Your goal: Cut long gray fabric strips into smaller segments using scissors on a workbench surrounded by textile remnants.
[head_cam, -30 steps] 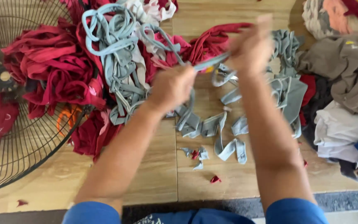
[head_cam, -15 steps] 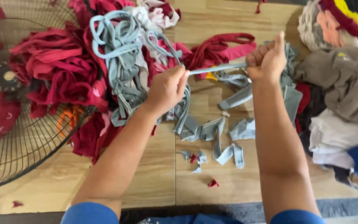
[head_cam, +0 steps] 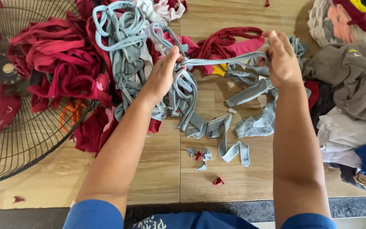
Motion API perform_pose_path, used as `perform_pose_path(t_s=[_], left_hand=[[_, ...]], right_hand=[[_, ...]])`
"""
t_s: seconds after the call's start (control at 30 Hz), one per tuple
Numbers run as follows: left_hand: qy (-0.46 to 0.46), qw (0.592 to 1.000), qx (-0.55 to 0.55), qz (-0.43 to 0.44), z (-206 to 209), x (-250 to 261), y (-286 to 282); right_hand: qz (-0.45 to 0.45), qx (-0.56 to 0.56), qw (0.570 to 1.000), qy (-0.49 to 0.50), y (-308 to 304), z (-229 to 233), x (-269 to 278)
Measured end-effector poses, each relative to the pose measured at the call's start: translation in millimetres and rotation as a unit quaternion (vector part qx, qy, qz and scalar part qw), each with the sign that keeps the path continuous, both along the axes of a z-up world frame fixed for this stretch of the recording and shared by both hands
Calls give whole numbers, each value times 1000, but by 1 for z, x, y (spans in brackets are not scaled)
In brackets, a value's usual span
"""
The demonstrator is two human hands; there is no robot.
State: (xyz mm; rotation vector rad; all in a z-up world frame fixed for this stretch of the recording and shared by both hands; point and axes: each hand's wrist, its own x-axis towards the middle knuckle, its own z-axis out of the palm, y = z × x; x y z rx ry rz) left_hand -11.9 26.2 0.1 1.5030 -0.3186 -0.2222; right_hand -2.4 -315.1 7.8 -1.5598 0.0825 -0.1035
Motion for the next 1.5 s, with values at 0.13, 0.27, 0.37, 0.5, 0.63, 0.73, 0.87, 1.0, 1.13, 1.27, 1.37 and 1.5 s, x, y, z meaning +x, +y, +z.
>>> perform_pose_path(t_s=[0.13, 0.27, 0.37, 0.5, 0.63, 0.73, 0.87, 1.0, 1.13, 1.27, 1.37, 1.5], left_hand=[[-6, 999, 34, 6, 8, -2, -2], [-25, 999, 9, -42, 6, 5, -15], [-35, 989, -59, -132, 19, 5, -31], [-35, 978, -191, -73, 62, 4, -22], [5, 929, -369, 1, 81, 19, 18], [19, 926, -371, 71, 64, 25, 27], [-57, 965, -240, 88, 27, 31, 2], [-160, 981, 103, -31, 11, 9, -40], [-147, 971, 179, -58, -13, 13, -78], [69, 994, -75, -29, 6, 42, -77], [103, 981, -159, 50, 40, 64, -73], [73, 986, -90, 118, 38, 113, -79]], right_hand=[[62, -85, 993, -46, 19, 7, -7], [115, -273, 930, -217, 66, 22, -21], [254, -171, 905, -296, 111, 24, -27], [285, -163, 942, -65, 138, 10, -30], [310, -214, 926, 37, 89, -7, -16], [234, -106, 966, -1, 53, 0, -12], [166, 234, 953, -98, 46, 19, -5], [-22, 372, 922, -107, 85, 33, -3], [158, 429, 883, -106, 128, 47, -5], [105, 330, 918, -192, 119, 46, 5], [44, 212, 955, -202, 108, 26, 11], [-1, 171, 965, -199, 89, -34, 10]])
